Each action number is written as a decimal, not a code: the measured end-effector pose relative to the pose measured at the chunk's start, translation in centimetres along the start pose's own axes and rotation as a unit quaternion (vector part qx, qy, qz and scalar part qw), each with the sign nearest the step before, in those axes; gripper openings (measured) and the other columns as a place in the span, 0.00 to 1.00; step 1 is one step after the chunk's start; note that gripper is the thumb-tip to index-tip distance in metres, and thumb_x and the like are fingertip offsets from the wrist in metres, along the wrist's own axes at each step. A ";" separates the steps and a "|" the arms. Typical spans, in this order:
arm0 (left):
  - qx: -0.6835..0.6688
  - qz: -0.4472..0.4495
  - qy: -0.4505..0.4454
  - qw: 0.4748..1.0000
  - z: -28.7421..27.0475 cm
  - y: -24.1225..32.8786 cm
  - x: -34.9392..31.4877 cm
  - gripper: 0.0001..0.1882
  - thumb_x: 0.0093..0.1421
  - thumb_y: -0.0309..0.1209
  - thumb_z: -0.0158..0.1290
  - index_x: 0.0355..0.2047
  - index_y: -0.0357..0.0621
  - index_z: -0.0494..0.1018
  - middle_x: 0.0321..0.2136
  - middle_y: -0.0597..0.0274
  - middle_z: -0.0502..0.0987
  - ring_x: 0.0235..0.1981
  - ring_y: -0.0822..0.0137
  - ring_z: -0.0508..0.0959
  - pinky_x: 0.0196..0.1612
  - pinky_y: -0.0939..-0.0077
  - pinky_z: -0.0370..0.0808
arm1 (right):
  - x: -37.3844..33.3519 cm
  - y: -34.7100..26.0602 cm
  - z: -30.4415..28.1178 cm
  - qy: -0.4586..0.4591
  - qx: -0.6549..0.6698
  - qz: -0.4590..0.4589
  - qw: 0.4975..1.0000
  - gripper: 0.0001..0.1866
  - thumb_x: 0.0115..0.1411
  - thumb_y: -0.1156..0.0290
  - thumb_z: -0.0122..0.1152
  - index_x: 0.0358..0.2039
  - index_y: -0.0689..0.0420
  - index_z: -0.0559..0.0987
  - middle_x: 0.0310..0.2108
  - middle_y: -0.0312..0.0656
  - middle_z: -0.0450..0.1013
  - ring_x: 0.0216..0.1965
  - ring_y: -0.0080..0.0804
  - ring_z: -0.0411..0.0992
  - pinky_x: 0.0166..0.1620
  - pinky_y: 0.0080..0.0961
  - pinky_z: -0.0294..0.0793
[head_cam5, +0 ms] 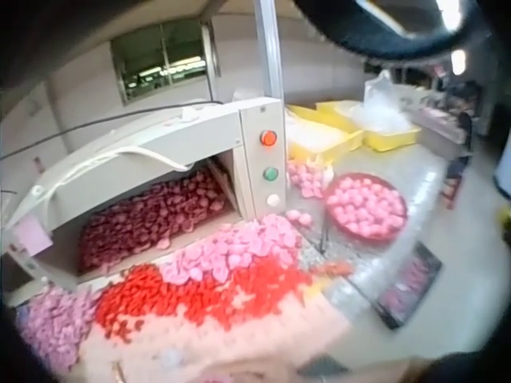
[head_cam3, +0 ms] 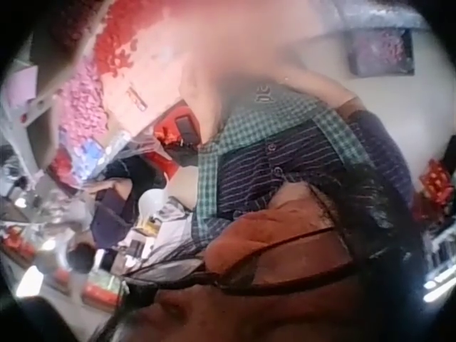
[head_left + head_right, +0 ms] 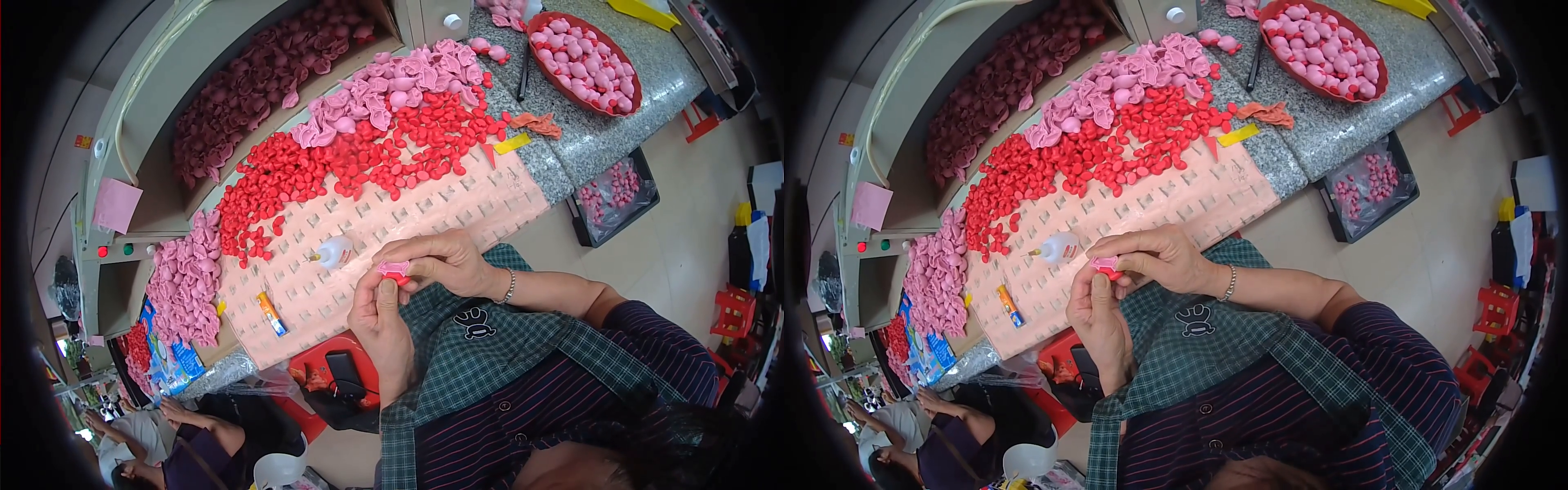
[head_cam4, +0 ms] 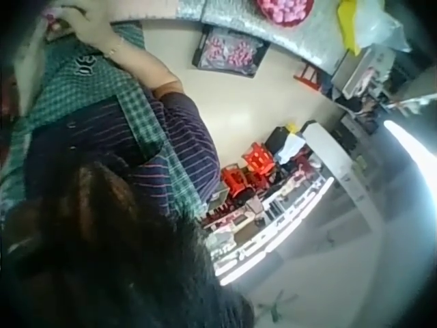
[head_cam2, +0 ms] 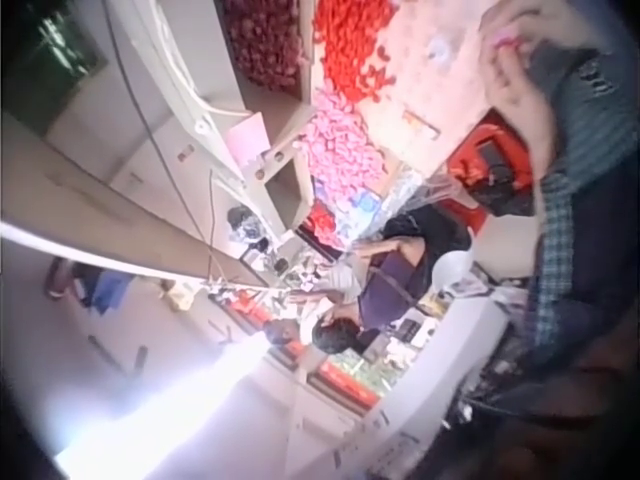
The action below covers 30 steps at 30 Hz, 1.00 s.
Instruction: Assembling small pink and red plastic toy components by applying glue from a small bottle and pressing them together.
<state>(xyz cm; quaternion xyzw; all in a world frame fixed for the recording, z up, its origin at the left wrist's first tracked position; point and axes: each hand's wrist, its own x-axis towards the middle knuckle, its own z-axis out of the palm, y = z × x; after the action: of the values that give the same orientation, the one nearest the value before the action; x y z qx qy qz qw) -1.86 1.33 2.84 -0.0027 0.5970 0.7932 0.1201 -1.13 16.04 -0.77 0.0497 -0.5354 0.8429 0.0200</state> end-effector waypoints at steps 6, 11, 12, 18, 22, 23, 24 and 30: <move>-0.003 0.004 -0.005 1.000 -0.1 -0.2 0.1 0.10 0.69 0.26 0.49 0.47 0.33 0.75 0.30 0.62 0.79 0.30 0.78 0.72 0.35 0.84 0.67 | 0.1 0.3 -0.1 -0.001 -0.011 -0.014 1.000 0.13 0.66 0.78 0.56 0.50 0.61 0.80 0.52 0.49 0.76 0.39 0.21 0.77 0.41 0.16 0.82; 0.003 -0.001 0.010 1.000 0.6 -0.1 -0.1 0.11 0.69 0.26 0.50 0.48 0.33 0.74 0.30 0.62 0.79 0.30 0.77 0.72 0.36 0.84 0.68 | 0.5 -0.1 -0.5 0.010 -0.022 0.028 0.999 0.13 0.67 0.76 0.56 0.50 0.64 0.79 0.51 0.48 0.76 0.39 0.22 0.78 0.42 0.20 0.81; -0.013 -0.004 0.022 1.000 0.9 -0.1 -0.3 0.12 0.69 0.27 0.50 0.48 0.32 0.74 0.31 0.61 0.79 0.30 0.77 0.73 0.36 0.83 0.68 | 0.6 -0.3 -0.5 0.009 -0.022 0.028 0.999 0.13 0.67 0.76 0.56 0.50 0.64 0.79 0.51 0.48 0.76 0.39 0.22 0.78 0.42 0.20 0.81; 0.051 0.055 0.118 0.990 -1.2 -1.7 -1.1 0.14 0.70 0.31 0.51 0.51 0.34 0.70 0.38 0.59 0.77 0.35 0.73 0.75 0.38 0.80 0.70 | 1.4 0.6 -0.7 0.030 0.043 -0.038 0.998 0.15 0.68 0.78 0.51 0.53 0.68 0.75 0.49 0.50 0.76 0.45 0.33 0.78 0.50 0.31 0.81; 0.166 0.171 0.238 0.941 -2.8 -1.8 0.4 0.23 0.63 0.23 0.56 0.57 0.35 0.63 0.47 0.55 0.73 0.45 0.67 0.72 0.49 0.73 0.70 | 1.6 0.0 -0.5 0.023 0.207 0.021 0.978 0.18 0.69 0.76 0.50 0.58 0.67 0.71 0.47 0.48 0.76 0.47 0.37 0.79 0.50 0.32 0.82; 0.208 0.202 0.245 0.925 -2.8 -1.6 1.3 0.28 0.60 0.19 0.58 0.59 0.35 0.61 0.51 0.52 0.72 0.51 0.63 0.73 0.56 0.69 0.68 | 1.6 0.1 -0.6 0.013 0.214 0.024 0.977 0.18 0.70 0.76 0.49 0.59 0.67 0.69 0.48 0.50 0.75 0.47 0.40 0.78 0.50 0.34 0.82; 0.208 0.202 0.245 0.925 -2.8 -1.4 2.1 0.28 0.60 0.19 0.58 0.59 0.35 0.61 0.51 0.52 0.72 0.51 0.63 0.73 0.56 0.69 0.68 | 1.6 0.3 -0.6 0.014 0.213 0.024 0.977 0.18 0.70 0.76 0.49 0.59 0.67 0.69 0.48 0.50 0.75 0.47 0.40 0.78 0.50 0.34 0.82; 0.247 0.222 0.137 0.933 -3.4 -1.9 5.5 0.29 0.59 0.19 0.58 0.59 0.32 0.60 0.54 0.47 0.71 0.56 0.59 0.72 0.62 0.64 0.65 | 1.6 0.7 -0.8 -0.022 0.227 0.044 0.973 0.18 0.72 0.73 0.45 0.59 0.68 0.68 0.48 0.54 0.75 0.48 0.48 0.78 0.50 0.42 0.82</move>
<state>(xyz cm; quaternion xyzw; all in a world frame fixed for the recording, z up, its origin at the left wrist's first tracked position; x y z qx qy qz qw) -7.30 -0.37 -0.72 0.0512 0.7702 0.6189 -0.1453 -2.87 16.43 -1.58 0.0476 -0.3317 0.9413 -0.0407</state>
